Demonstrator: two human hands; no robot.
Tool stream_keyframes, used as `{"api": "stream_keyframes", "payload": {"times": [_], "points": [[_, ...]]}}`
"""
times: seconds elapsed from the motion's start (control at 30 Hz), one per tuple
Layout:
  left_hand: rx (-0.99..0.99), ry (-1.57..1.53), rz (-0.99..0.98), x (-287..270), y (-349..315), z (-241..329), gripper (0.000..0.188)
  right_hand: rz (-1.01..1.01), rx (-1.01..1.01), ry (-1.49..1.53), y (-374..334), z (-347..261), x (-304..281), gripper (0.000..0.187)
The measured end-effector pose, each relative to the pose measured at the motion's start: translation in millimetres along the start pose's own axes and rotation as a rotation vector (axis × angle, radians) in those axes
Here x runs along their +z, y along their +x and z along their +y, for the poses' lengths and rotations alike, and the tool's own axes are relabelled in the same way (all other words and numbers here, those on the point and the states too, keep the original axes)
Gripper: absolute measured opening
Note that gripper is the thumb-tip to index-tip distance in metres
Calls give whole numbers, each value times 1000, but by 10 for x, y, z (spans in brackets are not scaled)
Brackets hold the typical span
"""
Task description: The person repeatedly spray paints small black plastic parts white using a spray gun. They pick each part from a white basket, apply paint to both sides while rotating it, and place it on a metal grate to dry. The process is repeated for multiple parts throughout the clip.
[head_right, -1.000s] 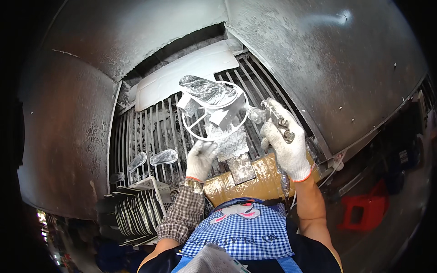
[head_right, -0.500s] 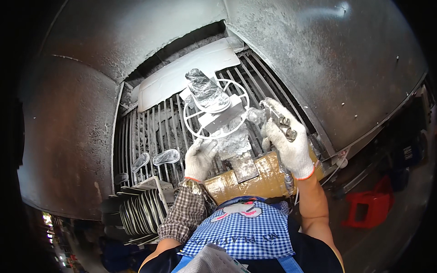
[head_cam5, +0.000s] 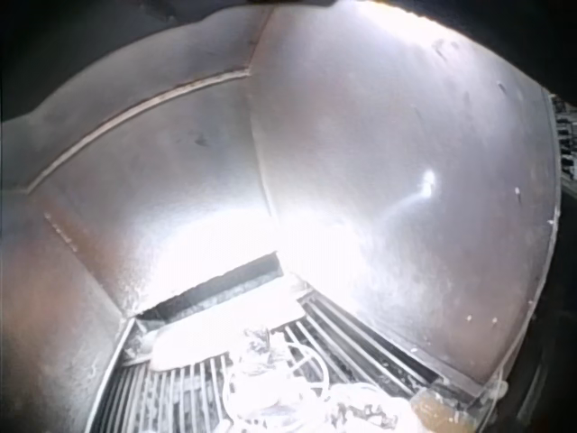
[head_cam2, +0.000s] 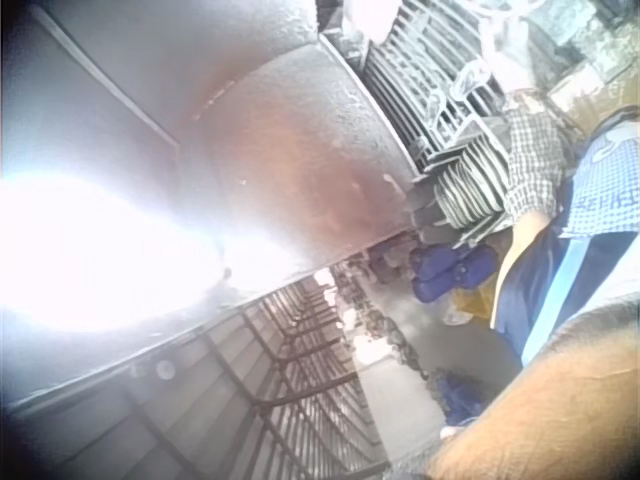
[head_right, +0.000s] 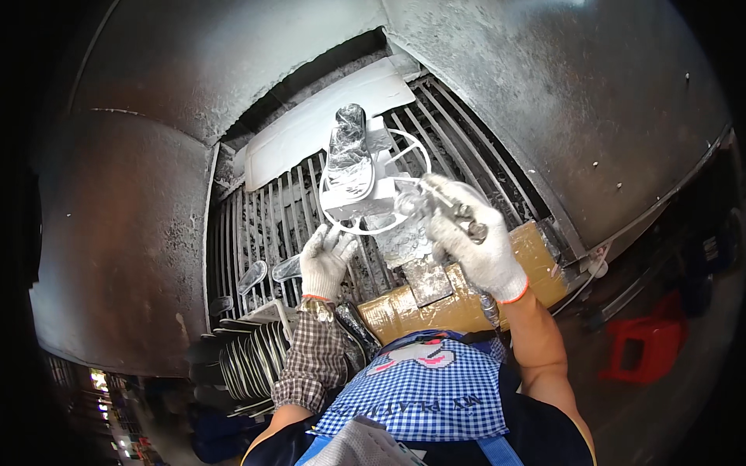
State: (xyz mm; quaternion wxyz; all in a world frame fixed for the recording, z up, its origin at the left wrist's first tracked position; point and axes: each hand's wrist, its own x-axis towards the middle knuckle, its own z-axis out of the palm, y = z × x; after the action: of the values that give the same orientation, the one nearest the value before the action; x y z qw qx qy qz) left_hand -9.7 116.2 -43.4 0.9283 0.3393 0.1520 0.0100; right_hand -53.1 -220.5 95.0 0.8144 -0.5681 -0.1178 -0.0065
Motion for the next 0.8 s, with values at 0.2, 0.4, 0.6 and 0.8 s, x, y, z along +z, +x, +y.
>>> {"api": "stream_keyframes", "payload": {"times": [0.2,0.4,0.6,0.8], "points": [[59,-31,29,9,111,128,32,-67,25,5,122,148,57,53],[80,-22,10,-34,204,235,35,-51,-93,-111,314,377,61,57],[110,-12,14,-74,324,310,40,10,-115,-107,363,355,110,57],[136,-4,18,-45,385,354,39,119,-165,-141,346,323,137,57]]}}
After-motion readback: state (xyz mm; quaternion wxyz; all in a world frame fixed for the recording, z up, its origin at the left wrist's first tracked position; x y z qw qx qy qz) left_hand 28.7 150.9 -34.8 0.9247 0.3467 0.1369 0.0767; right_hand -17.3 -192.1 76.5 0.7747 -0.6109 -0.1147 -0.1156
